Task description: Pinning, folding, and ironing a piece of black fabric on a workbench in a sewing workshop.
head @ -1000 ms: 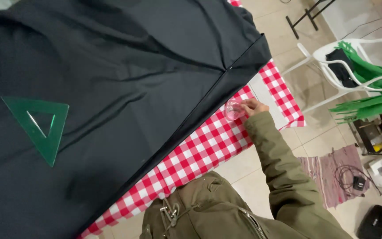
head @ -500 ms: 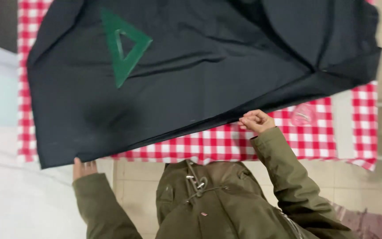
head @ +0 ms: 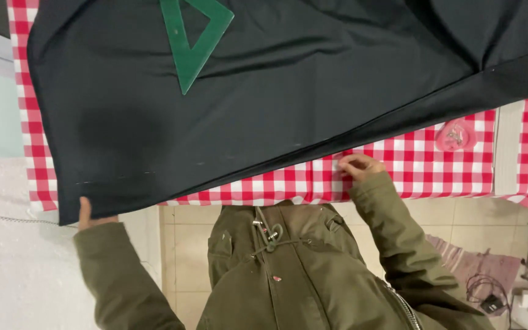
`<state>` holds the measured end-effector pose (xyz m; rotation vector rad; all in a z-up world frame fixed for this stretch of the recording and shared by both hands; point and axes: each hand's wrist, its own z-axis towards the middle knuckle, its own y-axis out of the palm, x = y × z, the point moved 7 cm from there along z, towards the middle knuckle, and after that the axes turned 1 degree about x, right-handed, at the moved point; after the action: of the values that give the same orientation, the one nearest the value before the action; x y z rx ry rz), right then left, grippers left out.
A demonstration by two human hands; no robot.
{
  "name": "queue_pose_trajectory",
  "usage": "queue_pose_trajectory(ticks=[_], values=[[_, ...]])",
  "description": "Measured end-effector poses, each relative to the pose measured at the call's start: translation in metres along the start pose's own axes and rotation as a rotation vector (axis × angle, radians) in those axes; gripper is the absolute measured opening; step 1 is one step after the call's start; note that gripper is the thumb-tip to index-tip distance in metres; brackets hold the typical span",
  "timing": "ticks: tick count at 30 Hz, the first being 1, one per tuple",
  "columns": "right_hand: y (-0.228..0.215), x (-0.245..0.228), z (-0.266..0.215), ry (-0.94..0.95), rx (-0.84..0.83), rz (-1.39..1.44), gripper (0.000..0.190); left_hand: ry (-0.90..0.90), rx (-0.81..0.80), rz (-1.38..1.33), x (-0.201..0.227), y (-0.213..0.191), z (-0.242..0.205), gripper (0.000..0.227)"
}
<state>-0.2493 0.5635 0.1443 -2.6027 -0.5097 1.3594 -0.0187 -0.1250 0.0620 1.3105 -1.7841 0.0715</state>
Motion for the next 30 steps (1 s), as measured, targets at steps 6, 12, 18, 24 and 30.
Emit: queue_pose_trajectory(ticks=[6, 12, 18, 24, 30], values=[[-0.018, 0.034, 0.004, 0.060, 0.117, 0.165, 0.014, -0.076, 0.093, 0.144, -0.044, 0.012, 0.010, 0.073], [-0.028, 0.052, 0.016, 0.001, 0.119, 0.247, 0.012, 0.095, 0.235, 0.345, -0.053, 0.086, 0.002, 0.081], [-0.033, 0.037, 0.008, -0.021, 0.145, 0.139, 0.013, 0.160, 0.477, 0.485, -0.047, 0.077, 0.002, 0.083], [-0.040, 0.056, 0.017, -0.060, 0.146, 0.135, 0.009, 0.188, 0.453, 0.474, -0.059, 0.043, 0.020, 0.079], [-0.049, 0.031, 0.004, -0.140, 0.194, -0.112, 0.010, 0.215, 0.435, 0.359, -0.054, 0.059, 0.014, 0.081]])
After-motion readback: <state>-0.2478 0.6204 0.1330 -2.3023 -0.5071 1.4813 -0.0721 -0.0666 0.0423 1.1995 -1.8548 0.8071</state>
